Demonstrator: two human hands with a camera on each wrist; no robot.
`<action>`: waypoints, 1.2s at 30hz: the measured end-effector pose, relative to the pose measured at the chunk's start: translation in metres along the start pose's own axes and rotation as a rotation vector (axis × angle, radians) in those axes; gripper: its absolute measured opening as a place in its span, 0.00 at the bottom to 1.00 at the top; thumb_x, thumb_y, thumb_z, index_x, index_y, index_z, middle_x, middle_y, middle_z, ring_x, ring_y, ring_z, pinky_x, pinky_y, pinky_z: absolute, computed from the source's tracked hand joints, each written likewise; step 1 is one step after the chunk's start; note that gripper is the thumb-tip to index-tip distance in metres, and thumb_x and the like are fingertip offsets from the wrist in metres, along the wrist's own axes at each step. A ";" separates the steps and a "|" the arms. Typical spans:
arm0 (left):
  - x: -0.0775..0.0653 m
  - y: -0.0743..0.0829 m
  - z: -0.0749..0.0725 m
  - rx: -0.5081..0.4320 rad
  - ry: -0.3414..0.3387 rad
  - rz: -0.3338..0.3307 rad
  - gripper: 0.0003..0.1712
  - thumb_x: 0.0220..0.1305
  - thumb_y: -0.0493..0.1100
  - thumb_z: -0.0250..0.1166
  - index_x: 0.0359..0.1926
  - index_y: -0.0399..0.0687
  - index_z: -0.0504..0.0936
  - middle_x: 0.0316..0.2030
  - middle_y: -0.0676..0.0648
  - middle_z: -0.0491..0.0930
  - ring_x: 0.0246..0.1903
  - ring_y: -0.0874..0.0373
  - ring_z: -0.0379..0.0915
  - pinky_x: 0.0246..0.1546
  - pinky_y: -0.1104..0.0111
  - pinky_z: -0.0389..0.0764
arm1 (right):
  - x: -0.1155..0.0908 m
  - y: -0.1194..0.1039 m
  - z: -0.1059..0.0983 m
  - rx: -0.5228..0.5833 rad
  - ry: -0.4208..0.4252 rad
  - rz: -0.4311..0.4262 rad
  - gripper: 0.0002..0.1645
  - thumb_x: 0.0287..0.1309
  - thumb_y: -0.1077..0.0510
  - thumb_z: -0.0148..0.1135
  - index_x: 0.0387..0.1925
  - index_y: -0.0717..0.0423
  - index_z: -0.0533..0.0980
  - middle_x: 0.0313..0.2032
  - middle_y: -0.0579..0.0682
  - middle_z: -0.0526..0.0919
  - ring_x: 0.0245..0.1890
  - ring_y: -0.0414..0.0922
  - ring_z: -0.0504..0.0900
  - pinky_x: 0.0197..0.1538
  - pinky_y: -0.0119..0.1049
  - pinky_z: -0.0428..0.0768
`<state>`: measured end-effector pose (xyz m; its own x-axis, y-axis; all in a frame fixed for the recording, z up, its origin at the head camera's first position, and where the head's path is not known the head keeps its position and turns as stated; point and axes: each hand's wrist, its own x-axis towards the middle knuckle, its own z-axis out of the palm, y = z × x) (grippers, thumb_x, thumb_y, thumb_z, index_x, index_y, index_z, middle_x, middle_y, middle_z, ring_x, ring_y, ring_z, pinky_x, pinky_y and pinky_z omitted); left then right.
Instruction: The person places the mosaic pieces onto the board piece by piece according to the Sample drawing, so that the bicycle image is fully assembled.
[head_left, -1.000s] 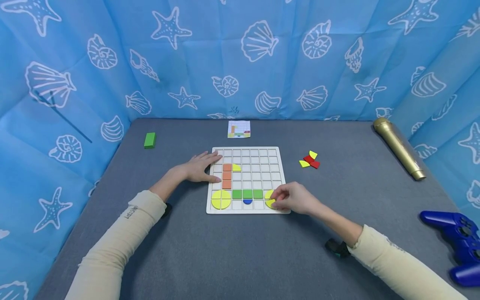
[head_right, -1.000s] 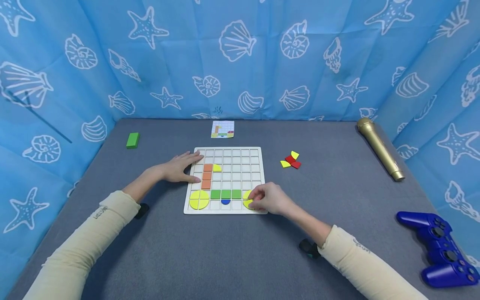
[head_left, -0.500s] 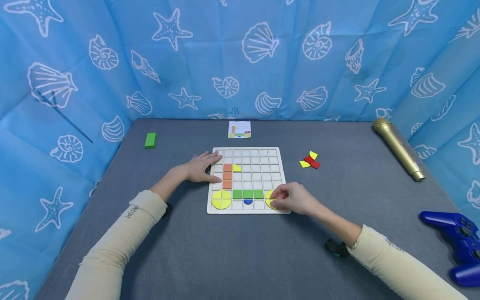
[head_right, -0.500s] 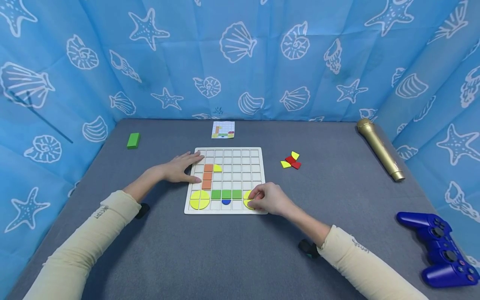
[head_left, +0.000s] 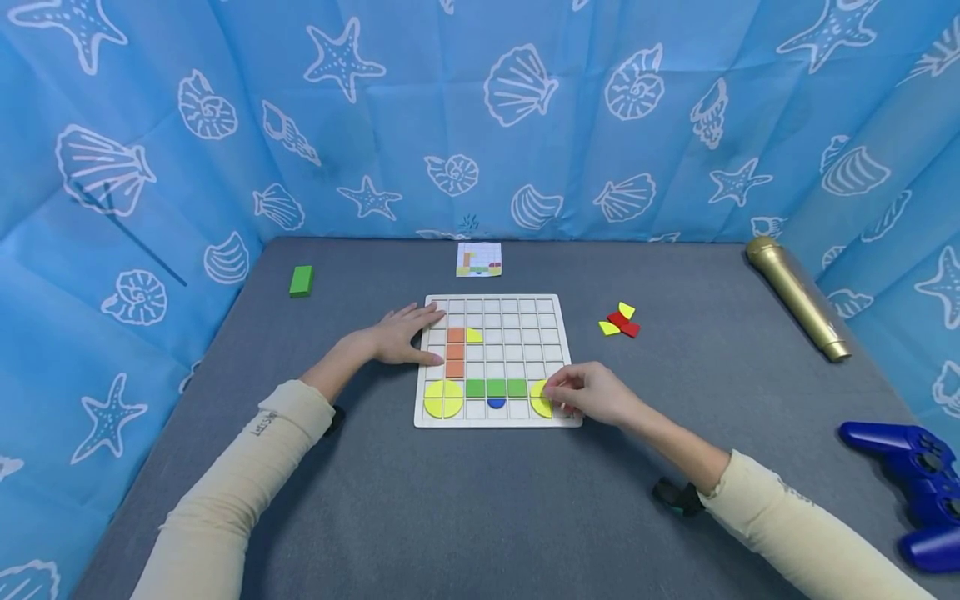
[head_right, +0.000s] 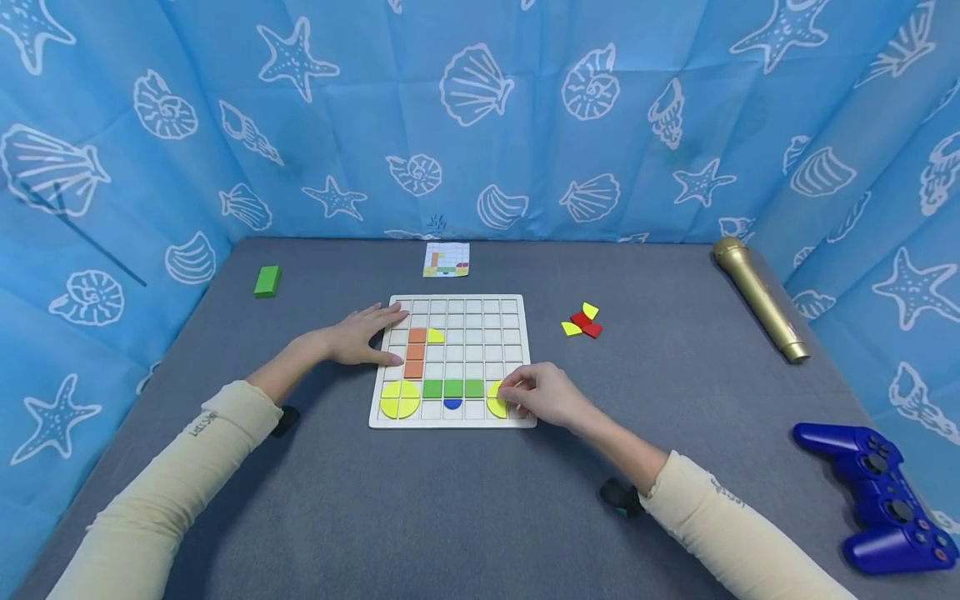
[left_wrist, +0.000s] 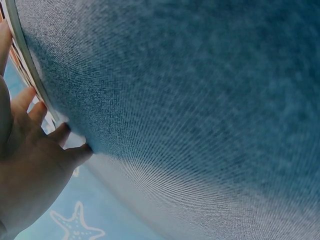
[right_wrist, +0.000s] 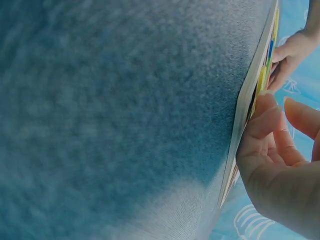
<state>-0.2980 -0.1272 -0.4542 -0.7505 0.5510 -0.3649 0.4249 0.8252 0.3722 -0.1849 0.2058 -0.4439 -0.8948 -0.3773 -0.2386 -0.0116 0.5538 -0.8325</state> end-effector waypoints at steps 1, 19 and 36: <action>0.000 0.000 0.000 0.000 0.000 0.000 0.53 0.61 0.66 0.59 0.76 0.52 0.44 0.75 0.46 0.37 0.72 0.44 0.27 0.66 0.44 0.35 | -0.001 0.000 0.000 0.011 -0.003 0.003 0.10 0.63 0.59 0.62 0.40 0.63 0.81 0.25 0.52 0.80 0.25 0.48 0.77 0.26 0.37 0.76; -0.002 0.002 -0.001 0.004 -0.001 0.006 0.53 0.61 0.66 0.60 0.76 0.51 0.44 0.74 0.45 0.37 0.72 0.44 0.28 0.66 0.43 0.36 | -0.013 0.001 -0.005 0.512 -0.299 0.149 0.32 0.71 0.49 0.51 0.65 0.68 0.64 0.53 0.65 0.77 0.42 0.49 0.83 0.39 0.34 0.80; -0.002 0.002 -0.001 -0.006 -0.002 0.004 0.53 0.61 0.66 0.60 0.76 0.52 0.44 0.74 0.45 0.37 0.72 0.43 0.28 0.66 0.43 0.35 | -0.005 0.022 -0.022 0.466 -0.251 0.111 0.29 0.72 0.53 0.49 0.63 0.71 0.64 0.46 0.61 0.81 0.43 0.49 0.82 0.46 0.39 0.80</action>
<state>-0.2961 -0.1271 -0.4518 -0.7477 0.5547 -0.3651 0.4248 0.8221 0.3791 -0.1904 0.2365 -0.4499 -0.7448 -0.5323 -0.4024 0.3275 0.2338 -0.9155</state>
